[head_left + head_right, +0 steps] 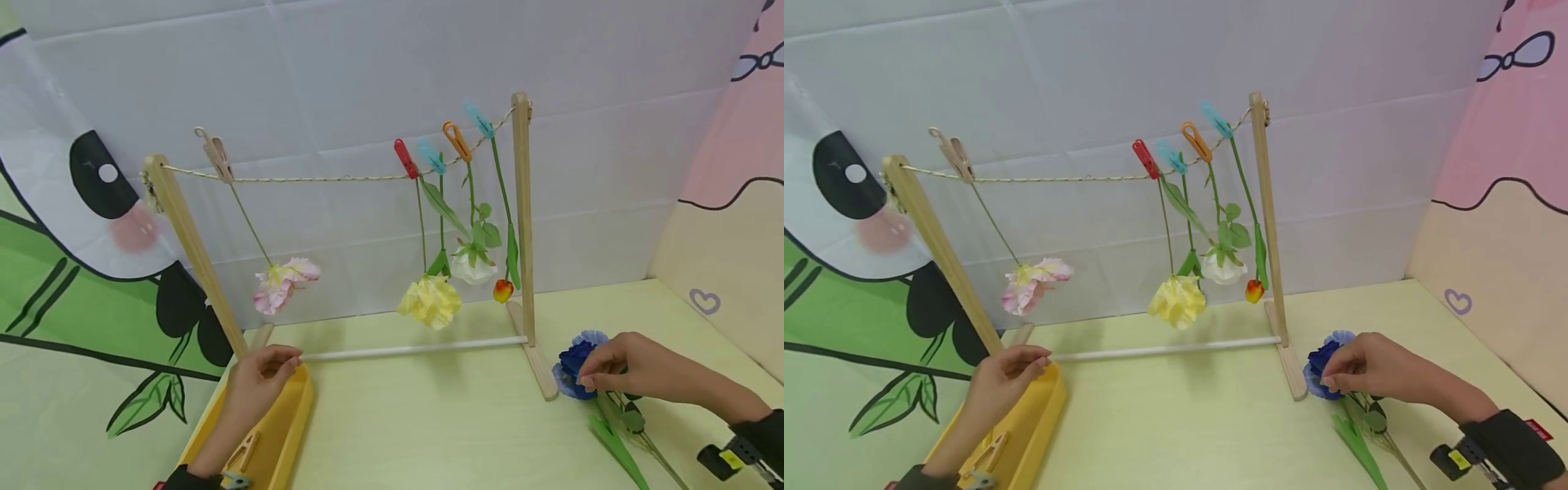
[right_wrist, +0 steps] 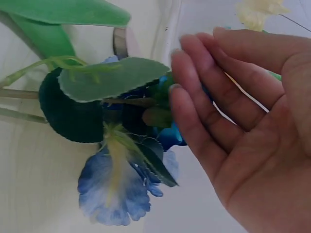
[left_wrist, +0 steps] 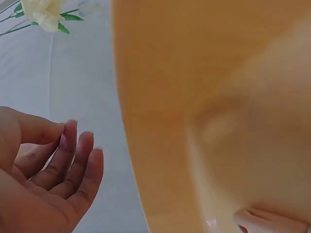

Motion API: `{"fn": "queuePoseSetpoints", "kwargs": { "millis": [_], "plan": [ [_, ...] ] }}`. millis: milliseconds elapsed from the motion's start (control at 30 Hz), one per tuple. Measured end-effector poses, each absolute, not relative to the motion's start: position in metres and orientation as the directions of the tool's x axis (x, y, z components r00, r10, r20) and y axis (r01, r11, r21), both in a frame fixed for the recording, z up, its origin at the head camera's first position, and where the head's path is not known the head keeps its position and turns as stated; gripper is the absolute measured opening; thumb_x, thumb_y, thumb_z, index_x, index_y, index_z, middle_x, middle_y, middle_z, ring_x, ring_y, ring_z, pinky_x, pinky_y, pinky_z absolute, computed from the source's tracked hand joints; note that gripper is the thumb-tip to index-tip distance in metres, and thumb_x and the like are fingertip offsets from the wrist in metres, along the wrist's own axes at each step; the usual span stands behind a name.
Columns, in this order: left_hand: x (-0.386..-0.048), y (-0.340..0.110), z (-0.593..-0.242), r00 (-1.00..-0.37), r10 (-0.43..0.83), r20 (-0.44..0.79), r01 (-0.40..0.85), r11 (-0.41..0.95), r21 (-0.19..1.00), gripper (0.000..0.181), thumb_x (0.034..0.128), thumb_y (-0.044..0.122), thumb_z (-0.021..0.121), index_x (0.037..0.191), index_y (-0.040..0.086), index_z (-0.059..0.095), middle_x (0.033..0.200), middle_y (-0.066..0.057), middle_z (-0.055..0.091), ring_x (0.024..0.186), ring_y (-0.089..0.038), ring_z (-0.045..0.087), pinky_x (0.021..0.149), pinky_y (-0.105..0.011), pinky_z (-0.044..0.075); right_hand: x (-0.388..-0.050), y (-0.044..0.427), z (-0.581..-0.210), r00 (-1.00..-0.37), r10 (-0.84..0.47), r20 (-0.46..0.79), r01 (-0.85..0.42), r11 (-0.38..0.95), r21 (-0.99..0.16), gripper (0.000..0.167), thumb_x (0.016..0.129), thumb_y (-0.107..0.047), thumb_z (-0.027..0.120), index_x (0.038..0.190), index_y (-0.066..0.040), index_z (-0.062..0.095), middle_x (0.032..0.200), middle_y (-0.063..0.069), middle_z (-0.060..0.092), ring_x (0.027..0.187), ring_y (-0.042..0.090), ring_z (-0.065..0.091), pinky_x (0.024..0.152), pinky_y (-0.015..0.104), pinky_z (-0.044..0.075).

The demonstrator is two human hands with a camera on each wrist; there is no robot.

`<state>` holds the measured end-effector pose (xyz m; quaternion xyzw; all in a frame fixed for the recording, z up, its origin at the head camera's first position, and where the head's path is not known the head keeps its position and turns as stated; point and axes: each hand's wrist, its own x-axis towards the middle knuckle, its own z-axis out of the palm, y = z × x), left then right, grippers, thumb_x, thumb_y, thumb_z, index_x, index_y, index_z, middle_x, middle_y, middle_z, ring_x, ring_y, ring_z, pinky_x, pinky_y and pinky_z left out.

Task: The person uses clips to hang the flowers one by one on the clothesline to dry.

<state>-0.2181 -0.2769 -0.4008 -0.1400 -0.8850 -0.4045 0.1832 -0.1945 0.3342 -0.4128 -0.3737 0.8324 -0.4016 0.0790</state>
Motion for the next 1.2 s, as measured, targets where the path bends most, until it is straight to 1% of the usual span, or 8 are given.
{"fn": "queuePoseSetpoints", "kwargs": {
  "millis": [133,267,400,500,633,833,1067,1200],
  "plan": [
    [-0.216,-0.283,-0.405,-0.903,0.109,0.416,0.378,0.664,0.646,0.007,0.0931,0.004,0.075,0.098,0.007,0.078,0.087,-0.005,0.076,0.072,-0.019,0.072,0.062,-0.021,0.056,-0.198,0.334,-0.422,-0.709,-0.683,0.172,-0.567,0.409,-0.715,0.017,0.101,-0.006,0.065,0.110,-0.012,0.078,0.100,-0.001,0.076,0.088,0.015,0.074,0.069,0.029,0.061],
    [-0.217,-0.289,-0.412,-0.912,0.120,0.393,0.366,0.671,0.645,0.006,0.0930,0.006,0.076,0.098,0.007,0.078,0.086,-0.003,0.076,0.071,-0.016,0.071,0.062,-0.022,0.057,-0.204,0.335,-0.430,-0.722,-0.658,0.211,-0.602,0.448,-0.661,0.016,0.099,-0.005,0.067,0.109,-0.011,0.078,0.098,-0.003,0.076,0.085,0.011,0.072,0.065,0.027,0.060],
    [-0.219,-0.296,-0.416,-0.911,0.134,0.389,0.370,0.683,0.630,0.007,0.0920,0.003,0.076,0.098,0.006,0.078,0.085,-0.003,0.077,0.071,-0.017,0.072,0.062,-0.023,0.057,-0.215,0.335,-0.431,-0.750,-0.611,0.253,-0.620,0.516,-0.591,0.015,0.098,-0.006,0.069,0.108,-0.012,0.079,0.094,-0.004,0.075,0.077,0.009,0.069,0.060,0.025,0.056],
    [-0.222,-0.300,-0.417,-0.907,0.161,0.389,0.382,0.702,0.601,0.008,0.0911,0.000,0.076,0.097,0.006,0.078,0.084,-0.003,0.076,0.070,-0.016,0.071,0.062,-0.024,0.057,-0.223,0.335,-0.429,-0.768,-0.579,0.274,-0.621,0.565,-0.543,0.014,0.097,-0.005,0.071,0.108,-0.011,0.078,0.095,-0.005,0.075,0.074,0.008,0.067,0.057,0.025,0.054],
    [-0.226,-0.306,-0.414,-0.910,0.198,0.365,0.381,0.747,0.544,0.008,0.0910,0.001,0.076,0.096,0.007,0.078,0.086,-0.003,0.076,0.071,-0.012,0.069,0.063,-0.025,0.057,-0.228,0.339,-0.427,-0.779,-0.558,0.285,-0.618,0.606,-0.501,0.016,0.094,-0.002,0.072,0.105,-0.011,0.078,0.096,-0.005,0.074,0.077,0.009,0.068,0.059,0.025,0.055],
    [-0.233,-0.321,-0.415,-0.949,0.203,0.241,0.302,0.810,0.503,0.008,0.0916,0.004,0.076,0.099,0.005,0.077,0.092,-0.002,0.075,0.079,-0.018,0.070,0.068,-0.027,0.058,-0.219,0.348,-0.432,-0.717,-0.609,0.341,-0.696,0.590,-0.410,0.029,0.087,0.008,0.074,0.099,-0.019,0.077,0.093,-0.008,0.073,0.080,0.006,0.068,0.060,0.024,0.056],
    [-0.240,-0.335,-0.420,-0.959,0.262,0.109,0.282,0.839,0.466,0.028,0.0885,0.009,0.080,0.110,-0.005,0.072,0.105,-0.015,0.073,0.095,-0.033,0.069,0.082,-0.046,0.060,-0.197,0.357,-0.445,-0.661,-0.662,0.353,-0.750,0.568,-0.339,0.049,0.077,0.014,0.075,0.098,-0.030,0.074,0.099,-0.015,0.069,0.088,0.006,0.064,0.063,0.026,0.053],
    [-0.240,-0.342,-0.420,-0.968,0.252,0.019,0.232,0.858,0.458,0.033,0.0871,0.012,0.081,0.112,-0.006,0.069,0.107,-0.017,0.071,0.099,-0.036,0.068,0.085,-0.050,0.059,-0.192,0.358,-0.447,-0.651,-0.682,0.333,-0.759,0.596,-0.260,0.055,0.069,0.013,0.078,0.097,-0.034,0.073,0.103,-0.014,0.069,0.098,0.010,0.065,0.069,0.027,0.055]
  ]
}}
